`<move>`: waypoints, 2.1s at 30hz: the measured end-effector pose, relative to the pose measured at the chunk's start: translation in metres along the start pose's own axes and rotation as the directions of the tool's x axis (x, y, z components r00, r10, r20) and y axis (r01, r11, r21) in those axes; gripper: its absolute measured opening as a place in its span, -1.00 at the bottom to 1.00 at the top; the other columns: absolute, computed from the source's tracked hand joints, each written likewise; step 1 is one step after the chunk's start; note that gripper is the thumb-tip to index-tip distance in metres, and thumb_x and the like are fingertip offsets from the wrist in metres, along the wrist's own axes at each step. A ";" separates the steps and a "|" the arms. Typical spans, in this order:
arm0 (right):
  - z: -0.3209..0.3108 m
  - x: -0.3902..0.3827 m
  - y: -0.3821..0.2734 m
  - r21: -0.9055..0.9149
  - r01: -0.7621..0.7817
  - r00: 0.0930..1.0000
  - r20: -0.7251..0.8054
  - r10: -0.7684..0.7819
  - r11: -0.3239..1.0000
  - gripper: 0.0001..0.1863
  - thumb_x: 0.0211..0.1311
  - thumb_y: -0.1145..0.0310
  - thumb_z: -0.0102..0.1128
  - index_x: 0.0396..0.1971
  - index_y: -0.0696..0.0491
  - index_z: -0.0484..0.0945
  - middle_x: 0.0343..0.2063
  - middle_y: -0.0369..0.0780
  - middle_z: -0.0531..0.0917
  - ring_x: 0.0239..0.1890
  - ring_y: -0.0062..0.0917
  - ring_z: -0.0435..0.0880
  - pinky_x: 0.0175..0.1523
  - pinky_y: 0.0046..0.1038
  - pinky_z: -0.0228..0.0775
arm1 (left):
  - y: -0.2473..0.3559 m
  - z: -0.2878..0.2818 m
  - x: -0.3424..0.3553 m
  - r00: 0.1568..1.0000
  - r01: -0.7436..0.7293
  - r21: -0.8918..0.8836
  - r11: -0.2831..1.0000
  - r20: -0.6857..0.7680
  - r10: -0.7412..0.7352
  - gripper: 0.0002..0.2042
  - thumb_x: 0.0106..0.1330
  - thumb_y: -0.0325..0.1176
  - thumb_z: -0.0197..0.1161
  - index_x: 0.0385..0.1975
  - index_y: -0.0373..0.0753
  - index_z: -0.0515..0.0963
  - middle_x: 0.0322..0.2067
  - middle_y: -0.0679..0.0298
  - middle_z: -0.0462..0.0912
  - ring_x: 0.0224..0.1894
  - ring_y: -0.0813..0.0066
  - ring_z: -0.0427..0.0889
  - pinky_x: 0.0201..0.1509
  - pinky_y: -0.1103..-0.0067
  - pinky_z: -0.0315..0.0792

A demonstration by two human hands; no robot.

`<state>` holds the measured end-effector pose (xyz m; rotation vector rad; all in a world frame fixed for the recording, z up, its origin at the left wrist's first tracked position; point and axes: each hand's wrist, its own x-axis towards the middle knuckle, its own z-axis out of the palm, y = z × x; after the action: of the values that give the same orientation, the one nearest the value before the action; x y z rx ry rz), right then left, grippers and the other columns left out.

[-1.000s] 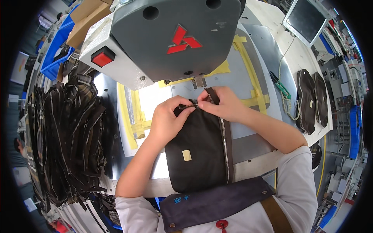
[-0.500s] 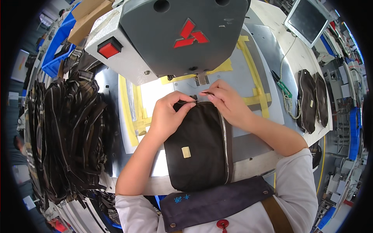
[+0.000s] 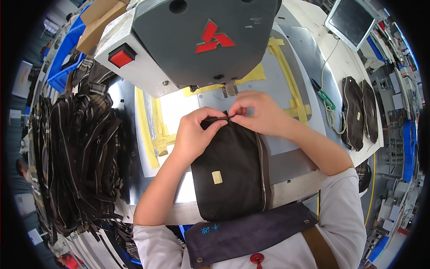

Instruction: The person operates an industrial sewing machine to stitch the edges of dark fabric pouches. They align the pouch under the needle, sew short segments, and use scissors to trim threads. The person handles multiple pouches, moving finished items aside and picking up new ones from a stack.

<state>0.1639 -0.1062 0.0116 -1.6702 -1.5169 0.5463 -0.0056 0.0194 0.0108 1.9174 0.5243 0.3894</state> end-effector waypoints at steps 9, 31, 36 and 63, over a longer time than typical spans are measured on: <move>-0.009 0.009 -0.007 0.192 -0.380 0.909 0.260 0.326 0.905 -0.77 0.29 0.25 0.19 -0.34 0.14 0.61 -0.45 -0.36 0.61 -0.39 -0.73 0.51 -0.27 -0.58 0.36 | 0.000 -0.001 -0.002 0.994 -0.102 0.024 0.995 0.051 0.100 -0.91 0.13 -0.53 0.36 -0.38 -0.34 0.62 -0.39 0.22 0.70 -0.34 0.45 0.65 -0.16 0.59 0.48; 0.010 -0.005 -0.009 0.286 -0.401 0.914 0.051 0.404 0.870 -0.83 0.18 0.40 0.24 -0.35 0.22 0.61 -0.45 -0.17 0.67 -0.41 -0.58 0.62 -0.26 -0.50 0.46 | -0.008 0.007 -0.003 0.926 -0.330 0.305 0.893 -0.079 0.369 -0.86 0.06 -0.54 0.41 -0.41 -0.28 0.58 -0.27 0.27 0.69 -0.26 0.37 0.69 -0.17 0.55 0.56; 0.014 -0.006 -0.007 0.311 -0.387 0.915 0.015 0.402 0.868 -0.82 0.17 0.41 0.24 -0.34 0.23 0.61 -0.45 -0.16 0.67 -0.42 -0.56 0.62 -0.26 -0.50 0.47 | -0.006 0.004 -0.006 0.754 -0.558 0.536 0.633 0.010 0.657 -0.83 -0.03 -0.56 0.43 -0.46 -0.24 0.58 -0.21 0.25 0.69 -0.24 0.28 0.69 -0.19 0.52 0.58; 0.004 -0.003 0.001 0.246 -0.298 0.954 0.090 0.285 0.922 -0.85 0.16 0.36 0.27 -0.38 0.15 0.62 -0.52 -0.24 0.66 -0.46 -0.61 0.60 -0.28 -0.52 0.45 | -0.001 -0.001 0.000 0.985 0.171 -0.006 0.985 0.028 -0.171 -0.85 0.17 -0.45 0.39 -0.32 -0.37 0.64 -0.44 0.25 0.70 -0.39 0.61 0.60 -0.24 0.65 0.46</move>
<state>0.1607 -0.1085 0.0082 -1.6944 -1.1781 0.9128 -0.0059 0.0209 0.0099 1.8507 0.6627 0.2540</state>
